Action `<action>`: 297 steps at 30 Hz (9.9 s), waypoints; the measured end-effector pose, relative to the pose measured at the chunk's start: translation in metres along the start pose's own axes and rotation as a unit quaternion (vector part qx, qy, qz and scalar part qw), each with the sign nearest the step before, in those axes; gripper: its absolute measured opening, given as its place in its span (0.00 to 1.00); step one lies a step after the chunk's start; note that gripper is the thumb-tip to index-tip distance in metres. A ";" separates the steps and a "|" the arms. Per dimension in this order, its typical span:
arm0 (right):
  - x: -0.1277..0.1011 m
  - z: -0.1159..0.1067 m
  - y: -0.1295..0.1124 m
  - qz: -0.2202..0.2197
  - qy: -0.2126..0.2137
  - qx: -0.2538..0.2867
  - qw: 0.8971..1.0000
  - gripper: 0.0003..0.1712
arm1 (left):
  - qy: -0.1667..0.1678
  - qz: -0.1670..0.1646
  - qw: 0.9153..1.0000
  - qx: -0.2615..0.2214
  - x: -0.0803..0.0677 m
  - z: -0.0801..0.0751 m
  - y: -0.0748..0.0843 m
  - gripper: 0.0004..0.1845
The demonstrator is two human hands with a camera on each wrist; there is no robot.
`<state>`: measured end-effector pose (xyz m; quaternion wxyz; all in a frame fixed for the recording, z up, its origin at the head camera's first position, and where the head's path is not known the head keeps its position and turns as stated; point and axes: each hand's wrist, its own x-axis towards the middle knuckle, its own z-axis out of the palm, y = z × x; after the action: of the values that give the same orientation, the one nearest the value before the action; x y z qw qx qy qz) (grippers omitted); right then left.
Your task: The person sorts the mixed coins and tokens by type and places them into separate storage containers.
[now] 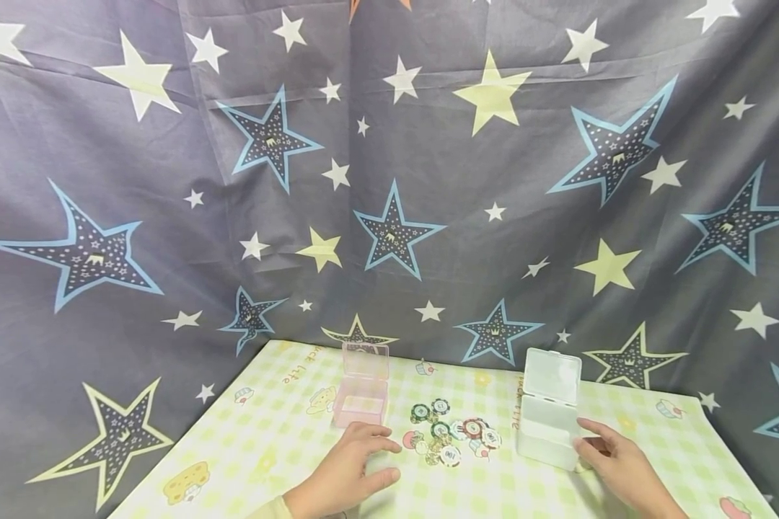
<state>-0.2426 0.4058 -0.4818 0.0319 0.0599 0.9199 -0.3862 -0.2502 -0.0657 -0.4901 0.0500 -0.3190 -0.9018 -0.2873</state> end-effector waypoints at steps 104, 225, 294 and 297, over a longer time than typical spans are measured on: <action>0.006 -0.009 0.011 0.036 -0.059 0.118 0.991 0.40 | -0.089 -0.045 0.994 -0.047 0.096 0.055 0.038 0.08; 0.009 -0.010 0.007 0.021 -0.064 0.108 0.992 0.42 | -0.077 -0.039 0.995 0.049 0.064 -0.001 -0.002 0.18; 0.001 -0.003 0.016 0.029 -0.057 0.137 0.988 0.41 | -0.010 -0.018 1.000 0.009 0.137 0.105 0.064 0.09; 0.001 -0.002 0.017 0.027 -0.054 0.140 0.988 0.40 | -0.006 -0.030 0.999 -0.038 0.138 0.100 0.061 0.09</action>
<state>-0.2411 0.4192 -0.4930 0.0832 0.0676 0.8517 -0.5129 -0.3131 0.1029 -0.5059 0.0236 -0.2951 -0.8998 -0.3207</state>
